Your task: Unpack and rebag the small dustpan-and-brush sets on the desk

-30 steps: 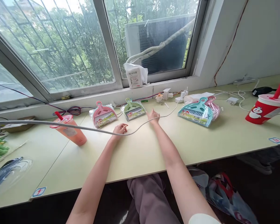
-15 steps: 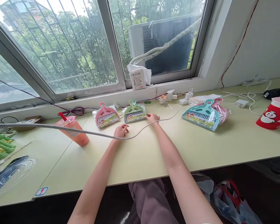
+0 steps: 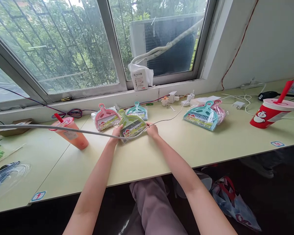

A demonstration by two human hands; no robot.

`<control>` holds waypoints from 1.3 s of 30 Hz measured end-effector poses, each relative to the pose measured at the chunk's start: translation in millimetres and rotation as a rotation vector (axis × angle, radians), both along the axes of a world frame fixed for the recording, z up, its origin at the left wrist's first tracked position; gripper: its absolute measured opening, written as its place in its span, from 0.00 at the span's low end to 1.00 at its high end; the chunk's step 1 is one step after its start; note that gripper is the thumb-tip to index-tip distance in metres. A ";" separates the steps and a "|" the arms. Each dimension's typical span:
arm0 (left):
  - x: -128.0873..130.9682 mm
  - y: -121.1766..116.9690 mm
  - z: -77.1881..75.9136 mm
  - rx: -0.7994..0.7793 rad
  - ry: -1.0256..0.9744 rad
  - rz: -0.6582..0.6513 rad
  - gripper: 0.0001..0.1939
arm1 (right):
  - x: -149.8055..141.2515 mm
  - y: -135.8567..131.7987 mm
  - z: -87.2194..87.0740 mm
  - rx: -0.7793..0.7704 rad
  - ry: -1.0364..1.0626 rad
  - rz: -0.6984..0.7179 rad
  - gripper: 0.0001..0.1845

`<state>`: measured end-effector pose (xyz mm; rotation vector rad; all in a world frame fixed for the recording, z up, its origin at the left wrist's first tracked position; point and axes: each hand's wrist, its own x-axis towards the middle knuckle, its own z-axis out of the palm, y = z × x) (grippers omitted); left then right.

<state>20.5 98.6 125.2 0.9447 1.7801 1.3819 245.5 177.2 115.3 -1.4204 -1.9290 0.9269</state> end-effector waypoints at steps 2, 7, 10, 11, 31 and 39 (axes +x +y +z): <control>2.7 -3.8 6.8 0.053 -0.197 0.015 0.17 | -4.0 -4.7 2.1 0.063 0.062 0.041 0.19; 8.9 -10.9 21.3 0.150 -0.454 0.074 0.18 | -9.1 -18.8 13.1 0.476 -0.006 0.011 0.23; 10.8 -11.5 22.5 0.141 -0.485 0.095 0.20 | -9.9 -31.2 23.7 0.697 -0.095 0.152 0.21; 10.9 -11.5 21.8 0.141 -0.476 0.088 0.21 | -10.8 -35.0 26.7 0.727 -0.128 0.225 0.18; 11.1 -16.2 22.9 0.282 -0.743 0.025 0.23 | -23.6 -18.7 13.9 -0.283 0.632 0.042 0.06; 12.8 -17.3 22.3 0.182 -0.673 -0.243 0.19 | -23.8 -15.6 16.8 -0.507 0.986 -0.112 0.08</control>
